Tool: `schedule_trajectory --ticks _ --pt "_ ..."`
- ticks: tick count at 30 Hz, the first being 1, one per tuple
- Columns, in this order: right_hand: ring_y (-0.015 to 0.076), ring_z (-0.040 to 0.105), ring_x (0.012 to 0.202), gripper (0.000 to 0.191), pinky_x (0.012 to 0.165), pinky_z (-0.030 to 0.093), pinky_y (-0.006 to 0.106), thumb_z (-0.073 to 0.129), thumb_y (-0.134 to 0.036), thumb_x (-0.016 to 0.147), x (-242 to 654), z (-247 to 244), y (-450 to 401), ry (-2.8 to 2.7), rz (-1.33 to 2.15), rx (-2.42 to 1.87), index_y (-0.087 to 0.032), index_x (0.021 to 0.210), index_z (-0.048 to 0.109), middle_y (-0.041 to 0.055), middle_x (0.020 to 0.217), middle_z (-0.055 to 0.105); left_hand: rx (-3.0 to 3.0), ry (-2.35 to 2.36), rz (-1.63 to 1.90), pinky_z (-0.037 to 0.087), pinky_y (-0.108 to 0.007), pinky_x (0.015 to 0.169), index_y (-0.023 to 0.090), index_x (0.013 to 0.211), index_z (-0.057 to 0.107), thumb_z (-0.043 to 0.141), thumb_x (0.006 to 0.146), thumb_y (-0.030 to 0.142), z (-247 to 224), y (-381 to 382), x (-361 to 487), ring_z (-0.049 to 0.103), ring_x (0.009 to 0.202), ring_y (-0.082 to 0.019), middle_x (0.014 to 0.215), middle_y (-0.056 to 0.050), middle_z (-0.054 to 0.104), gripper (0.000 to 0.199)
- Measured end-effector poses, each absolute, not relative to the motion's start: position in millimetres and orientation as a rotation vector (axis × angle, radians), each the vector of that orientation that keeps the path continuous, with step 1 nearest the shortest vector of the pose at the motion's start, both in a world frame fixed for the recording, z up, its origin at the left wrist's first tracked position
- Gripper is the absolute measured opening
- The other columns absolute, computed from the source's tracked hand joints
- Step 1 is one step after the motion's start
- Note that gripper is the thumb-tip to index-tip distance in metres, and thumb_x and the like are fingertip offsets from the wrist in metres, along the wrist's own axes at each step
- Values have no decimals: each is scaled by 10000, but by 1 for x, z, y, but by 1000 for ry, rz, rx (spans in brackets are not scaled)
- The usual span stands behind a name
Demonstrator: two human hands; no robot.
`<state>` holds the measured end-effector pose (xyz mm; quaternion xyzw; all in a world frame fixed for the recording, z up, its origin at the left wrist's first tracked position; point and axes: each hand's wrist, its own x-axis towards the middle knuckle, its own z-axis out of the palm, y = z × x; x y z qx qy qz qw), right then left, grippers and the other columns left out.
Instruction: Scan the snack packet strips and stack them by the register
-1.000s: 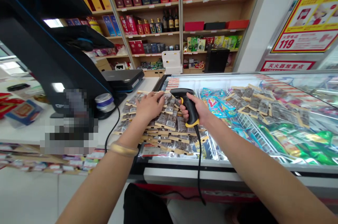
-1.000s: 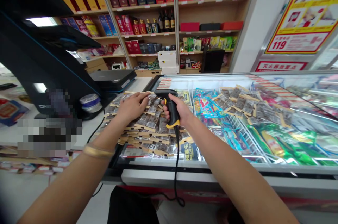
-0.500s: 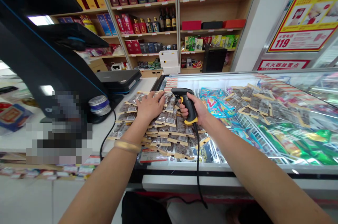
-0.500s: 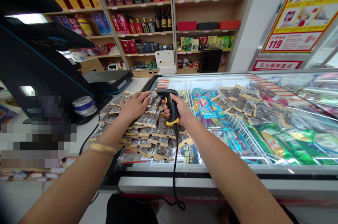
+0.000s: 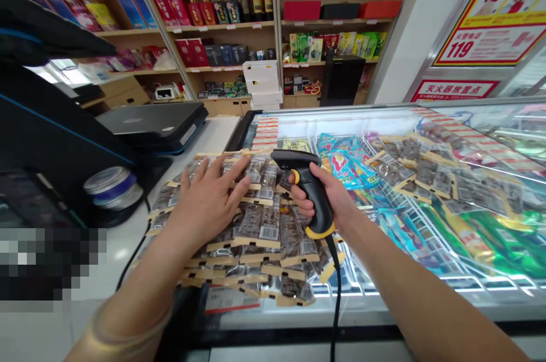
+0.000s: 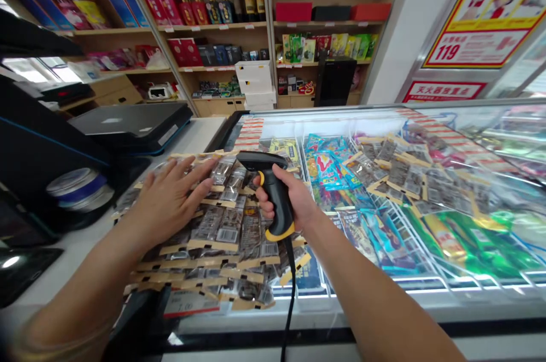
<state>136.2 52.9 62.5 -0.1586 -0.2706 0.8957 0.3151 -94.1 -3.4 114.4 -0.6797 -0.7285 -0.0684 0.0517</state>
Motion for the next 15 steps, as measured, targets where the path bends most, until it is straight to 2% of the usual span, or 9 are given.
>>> schedule_trajectory --ticks 7,11,15 --pt "77 426 427 428 381 375 174 393 -516 989 139 77 53 -781 2293 -407 -139 915 580 -12 595 514 -2040 -2130 -401 229 -668 1142 372 1500 427 247 955 578 134 -23 -89 322 1458 -390 1523 -70 462 609" --pt "73 429 427 455 390 382 172 350 -536 1005 149 94 43 -844 2228 -359 -146 918 569 -22 597 515 -2073 -1917 -819 303 -588 1152 305 1469 484 284 958 557 129 -46 -57 426 1396 -347 1449 -120 520 604" --pt "75 439 433 440 393 388 172 447 -571 967 200 103 23 -914 2120 -412 -153 915 573 -30 596 521 -2179 -1646 -1274 360 -481 1163 294 1403 544 451 929 522 129 -60 -5 495 1329 -298 1387 -85 573 534"
